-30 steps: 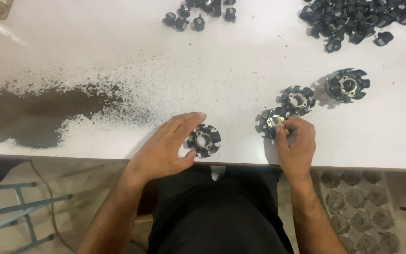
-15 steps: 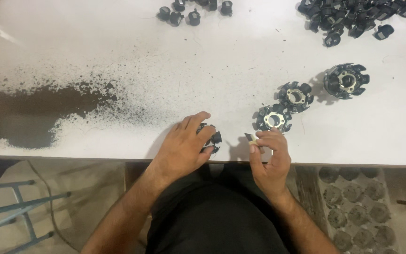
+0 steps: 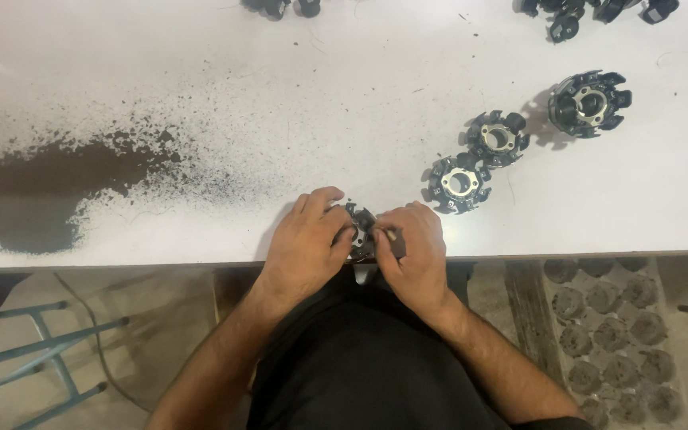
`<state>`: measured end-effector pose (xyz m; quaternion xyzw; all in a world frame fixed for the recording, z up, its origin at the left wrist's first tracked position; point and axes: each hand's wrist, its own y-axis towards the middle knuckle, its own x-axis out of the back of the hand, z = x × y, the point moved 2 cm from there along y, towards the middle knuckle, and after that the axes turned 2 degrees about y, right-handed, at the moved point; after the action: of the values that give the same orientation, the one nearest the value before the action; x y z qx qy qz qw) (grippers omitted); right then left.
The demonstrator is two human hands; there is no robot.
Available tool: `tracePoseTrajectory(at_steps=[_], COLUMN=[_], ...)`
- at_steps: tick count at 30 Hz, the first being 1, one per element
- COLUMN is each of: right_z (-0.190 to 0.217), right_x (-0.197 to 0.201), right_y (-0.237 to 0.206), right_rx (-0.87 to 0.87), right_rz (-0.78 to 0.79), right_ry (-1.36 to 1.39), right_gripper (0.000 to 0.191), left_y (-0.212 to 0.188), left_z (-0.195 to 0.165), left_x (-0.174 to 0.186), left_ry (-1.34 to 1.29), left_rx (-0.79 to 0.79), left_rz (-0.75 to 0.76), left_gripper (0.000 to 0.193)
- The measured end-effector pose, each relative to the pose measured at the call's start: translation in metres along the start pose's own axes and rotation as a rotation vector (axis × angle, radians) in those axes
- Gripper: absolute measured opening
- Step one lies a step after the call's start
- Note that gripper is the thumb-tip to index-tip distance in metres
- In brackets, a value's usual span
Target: The person sits at a workbench assembling small black plastic impeller-like parts, fitting each component onto a hub by hand and using a small stick-like tool to press or adjust pieces. Finished assemblies are set on the table, and the person reaches for the next unassembled part to repeat the process.
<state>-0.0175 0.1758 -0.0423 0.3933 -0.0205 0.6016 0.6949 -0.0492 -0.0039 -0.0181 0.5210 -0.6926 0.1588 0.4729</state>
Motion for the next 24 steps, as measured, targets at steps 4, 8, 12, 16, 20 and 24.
tracePoseTrajectory(at_steps=[4,8,12,16,20,24], right_z=[0.001,0.002,0.002,0.003,0.008,0.014], right_x=[0.003,0.001,-0.002,-0.002,-0.002,0.000], right_y=[0.001,-0.003,-0.007,-0.007,-0.004,0.003], right_rx=[0.038,0.061,0.061,0.094,0.084,0.082], right_rz=[0.038,0.020,0.028,0.046,0.037,0.060], right_ry=[-0.012,0.067,0.021,-0.006,-0.018,-0.048], right_gripper=[0.022,0.026,0.028,0.028,0.025,0.021], left_y=[-0.004,-0.007,-0.012,-0.016,-0.018,-0.018], left_z=[0.002,-0.001,-0.003,-0.001,0.001,0.001], left_x=[-0.003,-0.007,-0.010,-0.014,-0.015,-0.014], left_ry=[-0.033,-0.079,-0.056,-0.072,-0.102,-0.086], left_rx=[0.007,0.062,0.081,0.084,0.064,0.008], left_rz=[-0.023,-0.063,-0.139,-0.160,-0.232,-0.275], left_gripper=[0.021,0.020,0.016,0.016,0.017,0.015])
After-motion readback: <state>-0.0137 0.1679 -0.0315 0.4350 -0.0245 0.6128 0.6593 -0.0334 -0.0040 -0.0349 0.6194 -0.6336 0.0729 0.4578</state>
